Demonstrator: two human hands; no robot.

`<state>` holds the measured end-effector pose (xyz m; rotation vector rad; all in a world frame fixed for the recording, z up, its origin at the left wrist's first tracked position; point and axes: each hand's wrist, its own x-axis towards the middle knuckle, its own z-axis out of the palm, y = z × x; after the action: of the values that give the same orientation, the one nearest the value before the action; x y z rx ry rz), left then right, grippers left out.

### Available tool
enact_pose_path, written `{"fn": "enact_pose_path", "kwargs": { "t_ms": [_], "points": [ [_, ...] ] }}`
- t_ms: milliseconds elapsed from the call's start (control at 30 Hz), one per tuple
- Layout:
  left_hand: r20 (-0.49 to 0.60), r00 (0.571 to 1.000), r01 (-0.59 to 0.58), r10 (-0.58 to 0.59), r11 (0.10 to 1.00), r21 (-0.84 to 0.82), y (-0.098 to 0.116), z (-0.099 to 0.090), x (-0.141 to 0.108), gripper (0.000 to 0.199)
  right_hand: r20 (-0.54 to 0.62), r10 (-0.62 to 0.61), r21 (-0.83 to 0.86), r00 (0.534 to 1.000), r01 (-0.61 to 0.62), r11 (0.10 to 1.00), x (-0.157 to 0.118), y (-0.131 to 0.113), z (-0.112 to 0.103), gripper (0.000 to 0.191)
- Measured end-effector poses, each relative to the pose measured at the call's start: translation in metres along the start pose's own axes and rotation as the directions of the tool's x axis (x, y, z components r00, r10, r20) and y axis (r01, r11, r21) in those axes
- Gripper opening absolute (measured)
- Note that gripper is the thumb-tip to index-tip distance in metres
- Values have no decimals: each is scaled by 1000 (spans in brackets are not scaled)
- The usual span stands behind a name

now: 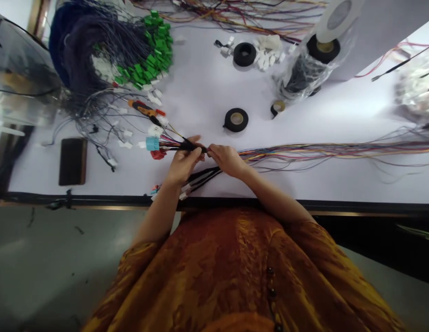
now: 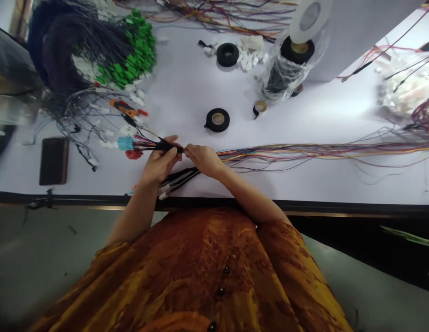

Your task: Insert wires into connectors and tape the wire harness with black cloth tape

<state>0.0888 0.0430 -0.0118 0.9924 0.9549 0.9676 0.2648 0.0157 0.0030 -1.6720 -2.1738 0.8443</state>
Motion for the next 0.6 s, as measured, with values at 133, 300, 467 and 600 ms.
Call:
{"fn": "enact_pose_path", "kwargs": {
  "t_ms": [133, 300, 467, 600],
  "points": [
    [-1, 1000, -9, 9, 1000, 2, -8, -5, 2, 34, 19, -46, 157, 999, 42, 987, -1, 5, 1, 28],
    [-57, 997, -46, 53, 992, 116, -7, -5, 3, 38, -331, 186, 200, 925, -124, 972, 23, 56, -26, 28],
    [-23, 993, -106, 113, 973, 204, -3, -7, 7, 35, -486, 495, 131, 720, -500, 856, 63, 104, -45, 27],
    [-5, 989, -143, 150, 956, 255, -3, -13, 8, 34, -316, 509, 326, 800, -412, 851, 63, 76, -42, 26]
  ]
}}
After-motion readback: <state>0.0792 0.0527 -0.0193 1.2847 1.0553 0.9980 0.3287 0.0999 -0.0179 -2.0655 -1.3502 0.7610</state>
